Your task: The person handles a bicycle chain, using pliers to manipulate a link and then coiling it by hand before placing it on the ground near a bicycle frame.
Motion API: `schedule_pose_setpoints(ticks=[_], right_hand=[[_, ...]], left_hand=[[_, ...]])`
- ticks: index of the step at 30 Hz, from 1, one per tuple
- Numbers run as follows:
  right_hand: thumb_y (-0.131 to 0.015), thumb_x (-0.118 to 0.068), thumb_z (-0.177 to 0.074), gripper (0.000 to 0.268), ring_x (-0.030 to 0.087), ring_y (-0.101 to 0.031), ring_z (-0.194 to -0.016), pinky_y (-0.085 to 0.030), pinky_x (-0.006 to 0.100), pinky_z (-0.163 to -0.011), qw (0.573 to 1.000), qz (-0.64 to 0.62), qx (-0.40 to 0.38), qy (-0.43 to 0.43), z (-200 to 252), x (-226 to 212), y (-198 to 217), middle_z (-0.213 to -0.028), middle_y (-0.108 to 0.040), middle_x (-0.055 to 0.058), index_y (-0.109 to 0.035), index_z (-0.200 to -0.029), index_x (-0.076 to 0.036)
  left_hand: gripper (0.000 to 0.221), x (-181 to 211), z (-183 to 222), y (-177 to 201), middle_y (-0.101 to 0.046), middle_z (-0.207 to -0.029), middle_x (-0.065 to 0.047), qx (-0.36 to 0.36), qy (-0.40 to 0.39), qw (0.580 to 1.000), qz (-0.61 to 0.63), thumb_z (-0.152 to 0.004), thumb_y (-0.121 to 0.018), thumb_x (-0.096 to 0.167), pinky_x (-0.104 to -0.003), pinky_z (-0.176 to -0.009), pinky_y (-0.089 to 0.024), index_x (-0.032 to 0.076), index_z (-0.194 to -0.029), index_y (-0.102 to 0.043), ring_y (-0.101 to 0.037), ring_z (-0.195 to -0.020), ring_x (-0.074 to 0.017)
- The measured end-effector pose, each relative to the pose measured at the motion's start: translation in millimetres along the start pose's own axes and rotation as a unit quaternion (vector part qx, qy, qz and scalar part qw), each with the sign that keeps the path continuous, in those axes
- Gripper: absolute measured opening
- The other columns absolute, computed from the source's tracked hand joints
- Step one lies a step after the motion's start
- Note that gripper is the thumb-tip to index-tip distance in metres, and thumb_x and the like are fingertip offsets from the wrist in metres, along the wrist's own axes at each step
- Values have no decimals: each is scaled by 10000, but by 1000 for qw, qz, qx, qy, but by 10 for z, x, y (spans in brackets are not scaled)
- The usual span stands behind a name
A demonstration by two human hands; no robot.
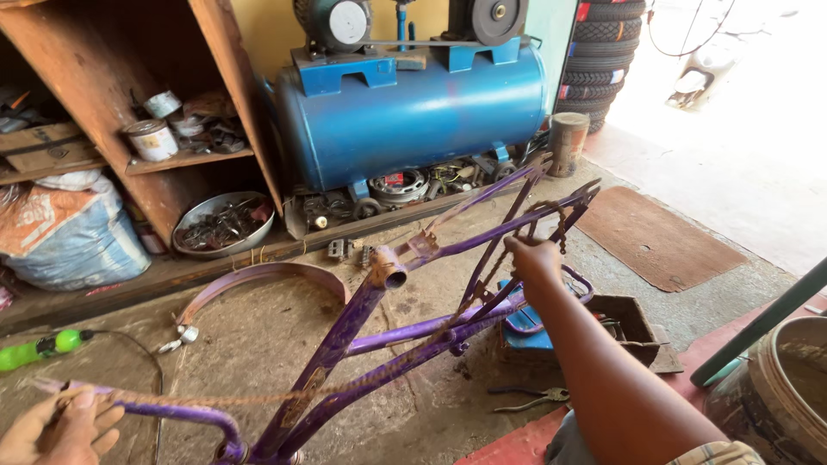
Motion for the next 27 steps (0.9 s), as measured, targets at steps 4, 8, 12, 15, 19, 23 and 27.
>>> schedule_pose_setpoints(ticks=[4, 8, 12, 15, 19, 23, 27], right_hand=[[-783, -276, -914, 381, 189, -586, -682, -497, 357, -598, 995, 73, -59, -21, -139, 328, -55, -946, -753, 86, -746, -1191, -18], [-792, -296, -840, 337, 146, -682, -714, -562, 327, -655, 901, 340, -255, 89, -61, 613, -433, -942, -791, 46, -825, -1120, -113], [-782, -351, -800, 352, 164, -658, -707, -554, 355, -651, 830, 398, -369, 132, 232, 726, -902, -858, -759, 60, -843, -1038, -99], [-793, -376, -849, 352, 156, -587, -707, -501, 347, -636, 902, 257, -347, 17, 469, 566, -1055, -803, -688, 41, -809, -997, -57], [-667, -433, -931, 404, 122, -543, -661, -540, 320, -616, 932, 135, -329, -70, 864, 124, -1065, -766, -617, -22, -774, -930, -44], [-699, -363, -950, 348, 137, -538, -647, -489, 326, -596, 914, 218, -341, 14, 1340, -392, -1033, -737, -584, 23, -793, -932, -29], [-695, -286, -943, 279, 140, -587, -670, -509, 330, -636, 912, 214, -304, 170, 1909, -1014, -986, -757, -671, 40, -779, -1023, -33]], left_hand=[[280, 314, 61, -282, -738, -1096, -196, -29, 47, 995, -85, -1076, -608, 132, -366, -831, -583, -78, -1255, -652, -726, -978, -271], [247, 881, 415, -357, -748, -1072, -170, 25, -13, 994, -107, -1052, -629, 111, -335, -836, -581, -59, -1224, -681, -728, -964, -244], [217, 1336, 904, -597, -759, -1048, -144, -4, -92, 993, 78, -1029, -651, 90, -304, -842, -578, -39, -1194, -709, -730, -951, -217], [170, 1647, 1046, -807, -754, -1003, -104, -42, -122, 977, 168, -1014, -638, 79, -270, -846, -565, -33, -1121, -706, -710, -906, -140], [152, 1916, 1185, -905, -742, -885, -73, -35, -119, 985, 120, -997, -651, 90, -257, -707, -514, -6, -1064, -748, -648, -782, -116], [164, 2078, 1279, -992, -666, -793, -79, -82, -113, 979, 152, -1001, -645, 116, -275, -598, -478, 0, -1045, -753, -592, -676, -130], [181, 2264, 1474, -1132, -741, -837, -46, -115, -103, 987, 51, -976, -643, 217, -266, -625, -552, 86, -1046, -748, -668, -696, -117]])
Point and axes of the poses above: each hand's wrist, its own z-axis away from the middle knuckle, its own y-axis out of the back of the hand, x = y × z, the point moved 6 cm from there along -z, towards the middle knuckle
